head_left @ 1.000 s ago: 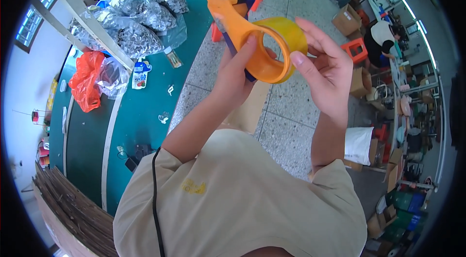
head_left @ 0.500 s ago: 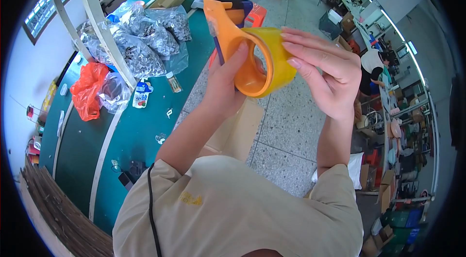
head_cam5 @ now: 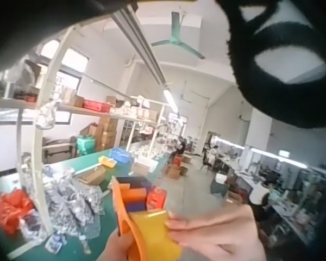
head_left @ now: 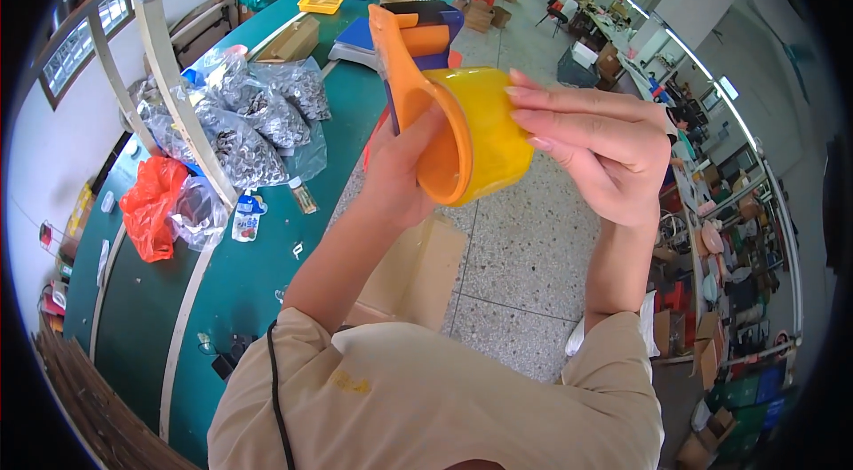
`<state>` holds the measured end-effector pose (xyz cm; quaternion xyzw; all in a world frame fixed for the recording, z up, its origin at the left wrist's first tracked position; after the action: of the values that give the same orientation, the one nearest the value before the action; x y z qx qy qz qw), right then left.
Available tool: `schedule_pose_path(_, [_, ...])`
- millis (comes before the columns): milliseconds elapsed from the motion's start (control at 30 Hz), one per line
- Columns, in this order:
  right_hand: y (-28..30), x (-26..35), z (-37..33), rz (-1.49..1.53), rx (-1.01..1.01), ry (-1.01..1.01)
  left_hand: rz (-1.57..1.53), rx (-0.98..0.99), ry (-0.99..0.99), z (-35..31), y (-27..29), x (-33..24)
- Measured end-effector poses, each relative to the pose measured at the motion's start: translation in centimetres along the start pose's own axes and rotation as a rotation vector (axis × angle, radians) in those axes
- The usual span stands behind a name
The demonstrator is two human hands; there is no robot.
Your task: Preparing a cardboard box and troubleshooting or loading a tape dispenser for packaging.
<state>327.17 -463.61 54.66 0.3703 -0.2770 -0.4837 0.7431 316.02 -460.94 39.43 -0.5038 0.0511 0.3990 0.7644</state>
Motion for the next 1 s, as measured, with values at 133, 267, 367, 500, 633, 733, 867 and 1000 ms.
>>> schedule_pose_path(133, [0.4, 0.2, -0.1, -0.01, -0.006, 0.003, -0.011, 0.06, 0.027, 0.4, -0.2, 0.6])
schedule_pose_path(267, [0.9, -0.9, -0.9, -0.053, -0.043, -0.067, -0.022, 0.085, 0.066, 1.0, -0.7, 1.7])
schedule_pose_path(367, [1.3, -1.8, -0.9, -0.086, -0.069, -0.125, -0.217, 0.097, 0.155, 1.5, -1.5, 2.7])
schedule_pose_path(500, [1.9, -1.9, -1.1, -0.107, -0.07, -0.086, -0.414, 0.394, 0.233, 1.6, -4.0, 3.1])
schedule_pose_path(633, [2.3, -1.5, -0.9, -0.103, -0.054, -0.064, -0.36, 0.3, 0.207, 2.2, -4.1, 3.2])
schedule_pose_path(733, [2.5, -1.2, -1.1, -0.127, -0.042, -0.049, -0.285, 0.255, 0.157, 2.4, -3.9, 3.0])
schedule_pose_path(867, [2.5, -0.3, -1.1, -0.183, -0.056, -0.018, -0.262, 0.251, 0.131, 2.3, -4.3, 2.8])
schedule_pose_path(1000, [2.5, -0.2, -1.4, -0.179, -0.09, -0.041, -0.158, 0.212, 0.093, 2.2, -4.2, 2.6])
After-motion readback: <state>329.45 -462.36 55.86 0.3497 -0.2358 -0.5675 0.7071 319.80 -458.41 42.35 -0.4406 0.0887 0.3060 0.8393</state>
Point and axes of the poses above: each hand's wrist, its own z-axis towards the middle knuckle, its own y-axis out of the back of the hand, x = y × z, the point moved 10 cm from there along z, towards the middle knuckle, and after that the axes turned 6 degrees about x, right-handed, at the moved point
